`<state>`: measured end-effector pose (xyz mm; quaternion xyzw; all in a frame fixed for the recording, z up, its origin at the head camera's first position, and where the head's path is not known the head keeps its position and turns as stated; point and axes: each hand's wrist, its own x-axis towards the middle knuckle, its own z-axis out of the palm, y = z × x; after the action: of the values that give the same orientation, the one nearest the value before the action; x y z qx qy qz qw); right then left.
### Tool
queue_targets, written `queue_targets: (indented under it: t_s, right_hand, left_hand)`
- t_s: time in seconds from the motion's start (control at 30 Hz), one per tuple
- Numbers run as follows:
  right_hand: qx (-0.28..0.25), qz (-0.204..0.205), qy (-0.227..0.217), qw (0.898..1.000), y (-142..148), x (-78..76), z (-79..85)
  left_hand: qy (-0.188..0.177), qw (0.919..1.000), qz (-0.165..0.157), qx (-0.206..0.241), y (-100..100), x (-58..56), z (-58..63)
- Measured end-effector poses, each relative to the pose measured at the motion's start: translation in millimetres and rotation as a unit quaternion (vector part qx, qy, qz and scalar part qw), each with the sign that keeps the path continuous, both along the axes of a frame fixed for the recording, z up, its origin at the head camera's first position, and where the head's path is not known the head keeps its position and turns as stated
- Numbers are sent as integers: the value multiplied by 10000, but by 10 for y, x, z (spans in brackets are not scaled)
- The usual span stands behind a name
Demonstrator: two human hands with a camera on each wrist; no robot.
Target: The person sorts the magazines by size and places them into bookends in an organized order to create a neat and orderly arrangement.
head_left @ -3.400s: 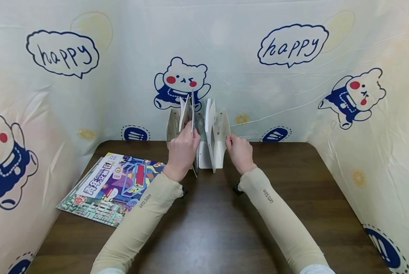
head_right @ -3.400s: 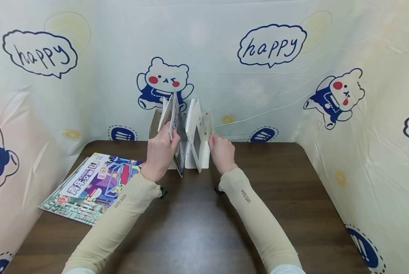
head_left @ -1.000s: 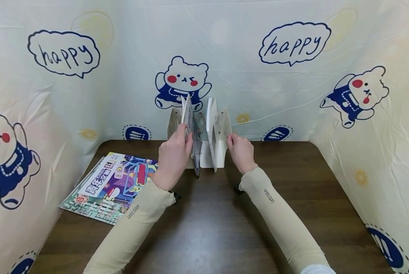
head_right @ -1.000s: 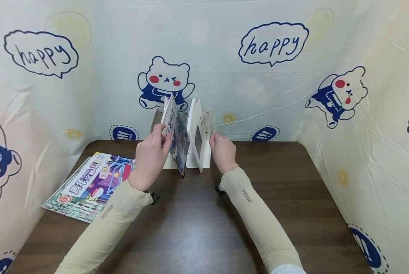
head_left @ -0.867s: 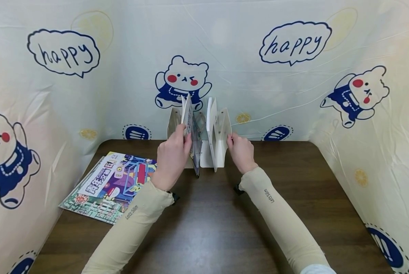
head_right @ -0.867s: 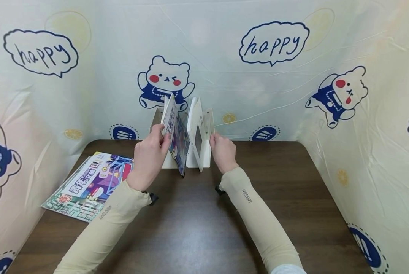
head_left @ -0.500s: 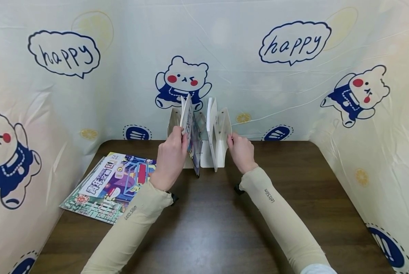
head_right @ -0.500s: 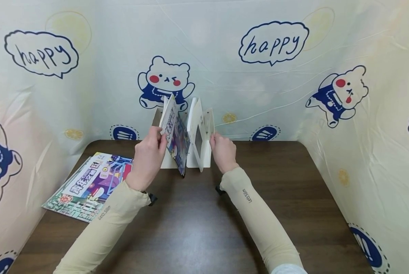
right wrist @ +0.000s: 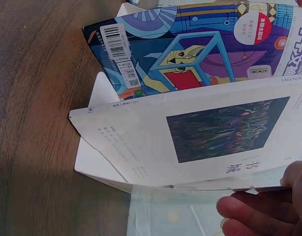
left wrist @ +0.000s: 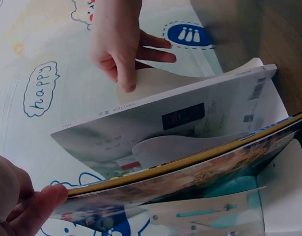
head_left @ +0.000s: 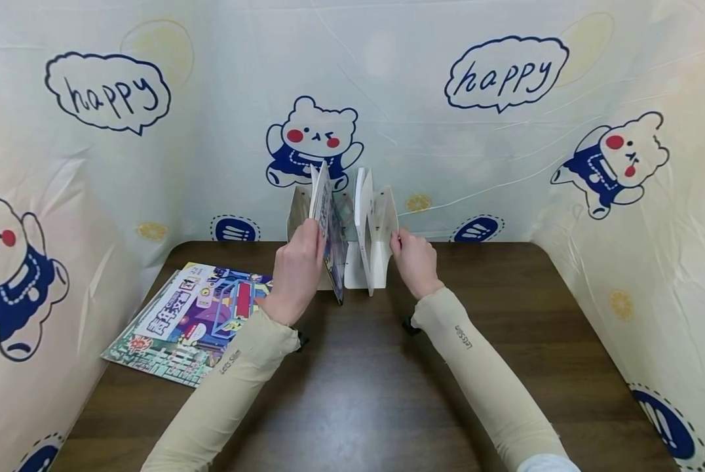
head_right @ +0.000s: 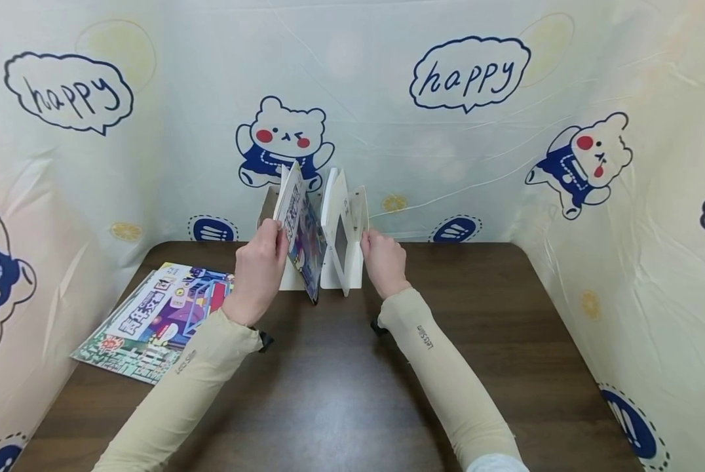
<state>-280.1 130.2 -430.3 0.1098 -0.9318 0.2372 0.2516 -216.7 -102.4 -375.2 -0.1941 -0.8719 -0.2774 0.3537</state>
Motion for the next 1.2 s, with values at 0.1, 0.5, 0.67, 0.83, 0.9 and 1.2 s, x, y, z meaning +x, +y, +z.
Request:
queue_targets:
  t_s: [0.1,0.5,0.67,0.83,0.9,1.2]
  right_hand:
    - [-18,-13,-17,10000,1,-4,5]
    - [-50,-5,-31,10000,5,3,-6]
    - [-40,-15,-12,10000,5,8,-5]
    - [-20,-16,-24,10000,0,11,-2]
    - [-37,-20,-19,10000,-1,10,-5]
    - [-19,2,-13,10000,-5,-4,-22]
  left_hand:
    - [5,10000,50,25,-6,2,9]
    - [323,9988,331,-181,-110,74,9]
    - [311,9977,537,-258,-281,128,-40]
    - [45,9964,831,-187,-525,139,-144]
    - [-176,9953,941,-161,-622,150,-181]
    - [-1123,9808,1583,-173,-1019,191,-309]
